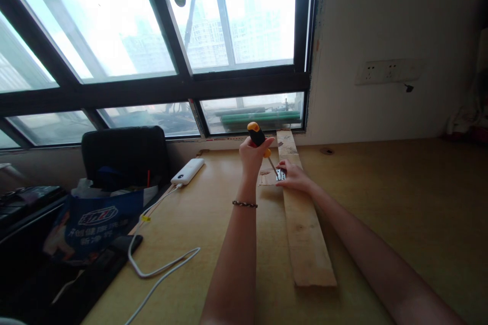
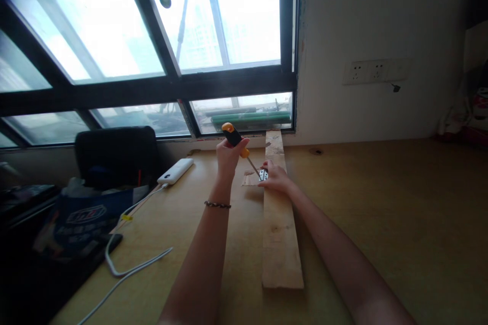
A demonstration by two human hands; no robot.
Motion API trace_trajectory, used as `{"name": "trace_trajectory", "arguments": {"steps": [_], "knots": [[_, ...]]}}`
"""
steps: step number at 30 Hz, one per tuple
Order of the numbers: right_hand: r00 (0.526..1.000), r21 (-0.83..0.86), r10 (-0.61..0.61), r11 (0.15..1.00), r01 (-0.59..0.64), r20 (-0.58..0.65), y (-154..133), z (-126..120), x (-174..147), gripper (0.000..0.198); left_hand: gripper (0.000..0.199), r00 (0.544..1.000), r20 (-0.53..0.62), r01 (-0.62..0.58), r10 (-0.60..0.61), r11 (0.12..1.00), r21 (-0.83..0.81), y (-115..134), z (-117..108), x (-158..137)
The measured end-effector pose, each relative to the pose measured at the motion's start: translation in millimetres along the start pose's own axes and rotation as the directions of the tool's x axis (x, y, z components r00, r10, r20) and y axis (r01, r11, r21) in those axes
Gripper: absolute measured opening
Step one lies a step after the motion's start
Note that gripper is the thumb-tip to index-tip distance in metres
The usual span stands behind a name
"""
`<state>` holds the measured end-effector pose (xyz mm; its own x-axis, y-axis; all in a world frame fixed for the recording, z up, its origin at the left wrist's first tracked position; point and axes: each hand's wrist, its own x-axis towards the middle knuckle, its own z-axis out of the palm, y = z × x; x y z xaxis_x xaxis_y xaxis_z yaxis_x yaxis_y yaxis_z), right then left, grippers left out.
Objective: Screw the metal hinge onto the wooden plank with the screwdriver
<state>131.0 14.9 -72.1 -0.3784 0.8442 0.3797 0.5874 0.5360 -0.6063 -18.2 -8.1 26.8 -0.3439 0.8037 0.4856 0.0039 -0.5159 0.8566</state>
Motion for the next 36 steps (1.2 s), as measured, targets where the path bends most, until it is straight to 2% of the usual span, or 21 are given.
{"name": "trace_trajectory", "arguments": {"steps": [4, 7, 11, 16, 19, 22, 24, 28, 31, 36], "knots": [[1.0, 0.009, 0.014, 1.0, -0.014, 0.008, 0, 0, 0, 0.066, 0.031, 0.994, -0.022, -0.101, 0.107, 0.979, 0.178, 4, -5, 0], [1.0, 0.017, 0.013, 1.0, -0.014, 0.008, 0, 0, 1, 0.066, 0.039, 0.991, -0.002, -0.133, 0.136, 0.968, 0.215, 9, -8, 2], [1.0, 0.017, 0.002, 1.0, -0.002, 0.007, 1, 0, 1, 0.066, 0.055, 0.991, 0.073, -0.124, 0.117, 0.986, 0.112, 13, -9, 3], [1.0, 0.008, 0.002, 1.0, -0.002, 0.001, 3, 1, 2, 0.066, 0.043, 0.971, 0.217, -0.087, 0.097, 0.995, -0.052, 4, -5, 2], [1.0, 0.012, 0.001, 1.0, -0.001, 0.001, 3, 1, 2, 0.066, 0.039, 0.977, 0.189, -0.07, 0.096, 0.988, -0.139, -4, 3, -1], [1.0, 0.023, 0.0, 1.0, 0.0, -0.002, 3, 2, 2, 0.065, 0.054, 0.986, 0.134, -0.076, 0.098, 0.984, -0.159, -7, 9, -3], [1.0, 0.028, 0.008, 1.0, -0.008, -0.001, 3, 2, 2, 0.067, 0.057, 0.992, 0.092, -0.075, 0.088, 0.988, -0.135, -6, 11, -4], [1.0, 0.023, 0.016, 1.0, -0.017, 0.003, 2, 1, 2, 0.067, 0.044, 0.995, 0.047, -0.082, 0.085, 0.995, -0.055, -1, 10, -5], [1.0, 0.025, 0.016, 1.0, -0.016, 0.005, 1, 1, 2, 0.068, 0.041, 0.993, 0.028, -0.116, 0.115, 0.993, 0.036, 3, 8, -6], [1.0, 0.042, 0.018, 0.999, -0.018, -0.007, 1, 1, 1, 0.07, 0.04, 0.987, 0.085, -0.151, 0.138, 0.972, 0.177, 9, 3, -7]]}}
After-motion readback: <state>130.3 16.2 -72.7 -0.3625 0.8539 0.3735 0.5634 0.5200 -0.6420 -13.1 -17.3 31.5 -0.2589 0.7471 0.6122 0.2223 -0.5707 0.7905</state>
